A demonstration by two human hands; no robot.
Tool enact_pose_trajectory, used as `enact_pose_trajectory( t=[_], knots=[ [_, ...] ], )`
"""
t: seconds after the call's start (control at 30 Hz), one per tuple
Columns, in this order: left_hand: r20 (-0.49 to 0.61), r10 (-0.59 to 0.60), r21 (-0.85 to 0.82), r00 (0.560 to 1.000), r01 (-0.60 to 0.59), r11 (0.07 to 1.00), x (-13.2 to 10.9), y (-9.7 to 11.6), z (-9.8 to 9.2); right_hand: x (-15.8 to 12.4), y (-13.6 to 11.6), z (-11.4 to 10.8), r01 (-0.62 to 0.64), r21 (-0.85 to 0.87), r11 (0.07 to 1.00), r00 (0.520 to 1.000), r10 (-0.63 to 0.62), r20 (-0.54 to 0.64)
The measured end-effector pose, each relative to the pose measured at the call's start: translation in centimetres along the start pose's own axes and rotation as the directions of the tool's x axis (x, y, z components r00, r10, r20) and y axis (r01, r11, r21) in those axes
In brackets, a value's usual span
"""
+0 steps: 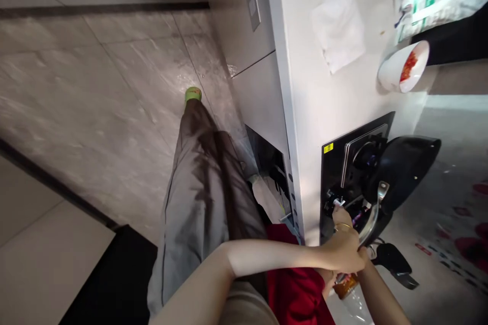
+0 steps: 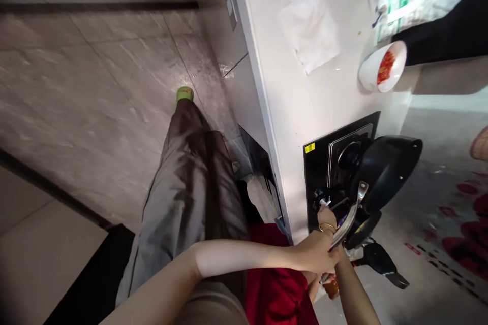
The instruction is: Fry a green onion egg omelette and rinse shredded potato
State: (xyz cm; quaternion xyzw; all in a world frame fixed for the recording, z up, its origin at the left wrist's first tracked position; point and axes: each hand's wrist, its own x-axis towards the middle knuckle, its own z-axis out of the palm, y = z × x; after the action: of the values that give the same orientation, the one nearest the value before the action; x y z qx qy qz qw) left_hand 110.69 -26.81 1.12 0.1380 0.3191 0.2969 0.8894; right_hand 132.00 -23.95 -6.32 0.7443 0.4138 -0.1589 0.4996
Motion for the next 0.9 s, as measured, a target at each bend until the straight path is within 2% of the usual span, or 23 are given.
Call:
enact_pose_trajectory(
  t=[0.07, 0.1, 0.27, 0.33, 0.57, 0.77, 0.9],
  knots=[
    [0.022, 0.105, 0.241, 0.994, -0.107, 0.965, 0.2, -0.3, 0.1, -0.2, 0.0, 0.0, 0.001, -0.042, 0.999, 1.000, -0.001, 0.006],
    [0.039, 0.134, 0.294, 0.990, -0.140, 0.945, 0.2, -0.4, 0.1, -0.3, 0.0, 0.0, 0.003, -0.061, 0.998, 1.000, -0.002, 0.009],
    [0.049, 0.214, 0.375, 0.976, -0.217, 0.902, -0.1, -0.4, 0.1, -0.8, -0.2, 0.0, 0.004, -0.132, 0.991, 1.000, -0.004, 0.006],
    [0.054, 0.203, 0.403, 0.978, -0.207, 0.891, -0.3, -0.2, -0.1, -0.8, -0.2, 0.1, 0.000, -0.160, 0.987, 1.000, -0.001, -0.005],
    [0.208, 0.051, 0.484, 0.977, -0.148, 0.863, -0.6, 1.5, -1.6, -0.4, 0.3, 0.7, -0.004, -0.193, 0.981, 0.999, -0.007, -0.054],
    [0.205, 0.059, 0.499, 0.977, -0.156, 0.852, -0.8, 2.0, -1.9, -0.3, 1.1, 1.3, 0.016, -0.182, 0.983, 0.996, -0.031, -0.079],
    [0.196, 0.065, 0.482, 0.978, -0.154, 0.862, -0.7, 1.9, -1.9, -0.1, 1.0, 1.4, 0.057, -0.047, 0.997, 0.986, -0.064, -0.154]
  ],
)
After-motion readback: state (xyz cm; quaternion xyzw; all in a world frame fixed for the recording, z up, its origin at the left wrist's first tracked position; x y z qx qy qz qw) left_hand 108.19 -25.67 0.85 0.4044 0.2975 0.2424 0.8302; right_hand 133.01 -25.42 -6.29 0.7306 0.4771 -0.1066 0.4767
